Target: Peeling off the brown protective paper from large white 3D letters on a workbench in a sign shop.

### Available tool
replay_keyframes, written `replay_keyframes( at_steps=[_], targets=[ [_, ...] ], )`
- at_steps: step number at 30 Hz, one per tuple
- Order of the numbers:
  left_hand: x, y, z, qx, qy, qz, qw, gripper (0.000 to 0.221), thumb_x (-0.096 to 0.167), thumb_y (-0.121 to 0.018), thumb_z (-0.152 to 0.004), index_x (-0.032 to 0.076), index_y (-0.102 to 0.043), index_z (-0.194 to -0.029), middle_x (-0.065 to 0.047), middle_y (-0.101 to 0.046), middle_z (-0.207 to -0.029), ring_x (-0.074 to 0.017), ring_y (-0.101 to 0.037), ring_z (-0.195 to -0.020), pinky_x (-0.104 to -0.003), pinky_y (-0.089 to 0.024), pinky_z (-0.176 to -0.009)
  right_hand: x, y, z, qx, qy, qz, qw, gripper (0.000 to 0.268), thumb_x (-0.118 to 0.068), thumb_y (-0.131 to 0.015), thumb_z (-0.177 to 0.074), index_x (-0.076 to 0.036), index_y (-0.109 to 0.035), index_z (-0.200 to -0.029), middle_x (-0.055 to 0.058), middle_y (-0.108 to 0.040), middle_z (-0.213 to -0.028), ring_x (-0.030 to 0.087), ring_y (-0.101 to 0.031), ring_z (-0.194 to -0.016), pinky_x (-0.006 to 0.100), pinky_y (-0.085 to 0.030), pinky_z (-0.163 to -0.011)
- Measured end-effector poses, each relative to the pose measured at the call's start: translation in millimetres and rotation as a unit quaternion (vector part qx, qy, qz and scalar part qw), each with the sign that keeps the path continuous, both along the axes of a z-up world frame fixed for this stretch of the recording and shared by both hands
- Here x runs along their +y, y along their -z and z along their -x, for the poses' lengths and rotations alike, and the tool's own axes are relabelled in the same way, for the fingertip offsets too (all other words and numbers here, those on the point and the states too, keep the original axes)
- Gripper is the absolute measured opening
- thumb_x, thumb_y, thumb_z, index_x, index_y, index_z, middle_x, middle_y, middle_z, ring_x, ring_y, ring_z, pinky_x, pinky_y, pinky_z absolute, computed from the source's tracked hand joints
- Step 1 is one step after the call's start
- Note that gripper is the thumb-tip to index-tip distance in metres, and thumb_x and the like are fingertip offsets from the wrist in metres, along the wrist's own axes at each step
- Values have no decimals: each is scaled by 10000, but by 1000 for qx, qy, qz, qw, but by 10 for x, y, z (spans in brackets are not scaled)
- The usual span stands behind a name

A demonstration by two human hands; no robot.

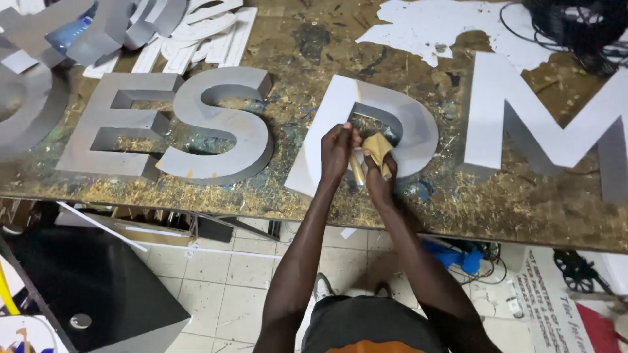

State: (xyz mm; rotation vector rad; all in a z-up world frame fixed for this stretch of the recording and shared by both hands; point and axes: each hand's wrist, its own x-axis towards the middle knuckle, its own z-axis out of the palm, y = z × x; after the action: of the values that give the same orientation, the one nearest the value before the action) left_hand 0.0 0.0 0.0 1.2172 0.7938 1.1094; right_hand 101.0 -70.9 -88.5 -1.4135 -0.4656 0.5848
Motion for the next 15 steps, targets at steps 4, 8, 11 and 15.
replay_keyframes(
  at_steps=[4,8,11,15],
  targets=[
    [315,578,-232,51,20,-36,998,427,335,-537,-1230,65,-799,-1027,-90,-765,-838,-186,-722,-815,-378,-575,-831,148,8,-141,37,39,12,998,324,-295,-959,-953,-145,-840,-1214,90,-846,-1137,209,-792,-1108,427,-543,-1010],
    [310,857,-114,65,-24,-39,997,370,323,-589,-1243,47,-775,-1080,-96,-735,-909,-206,-681,-944,-446,-565,-965,-8,117,-380,79,17,89,993,632,-384,-962,-938,-126,-727,-1464,101,-775,-1439,301,-676,-1433,548,-362,-1268],
    [294,738,-90,90,-43,-54,993,303,319,-598,-1236,74,-747,-1137,-87,-693,-979,-214,-645,-1024,-446,-545,-1013,-109,88,-481,90,37,11,995,631,-175,-982,-930,-23,-704,-1476,168,-745,-1438,305,-663,-1402,547,-406,-1255],
    [176,571,-78,161,-57,-93,981,234,297,-622,-1213,87,-721,-1181,-127,-674,-1024,-279,-655,-1026,-504,-559,-989,-292,-159,-692,87,36,2,996,687,-121,-965,-947,-3,-632,-1537,170,-680,-1493,307,-600,-1446,564,-410,-1256]
  ],
)
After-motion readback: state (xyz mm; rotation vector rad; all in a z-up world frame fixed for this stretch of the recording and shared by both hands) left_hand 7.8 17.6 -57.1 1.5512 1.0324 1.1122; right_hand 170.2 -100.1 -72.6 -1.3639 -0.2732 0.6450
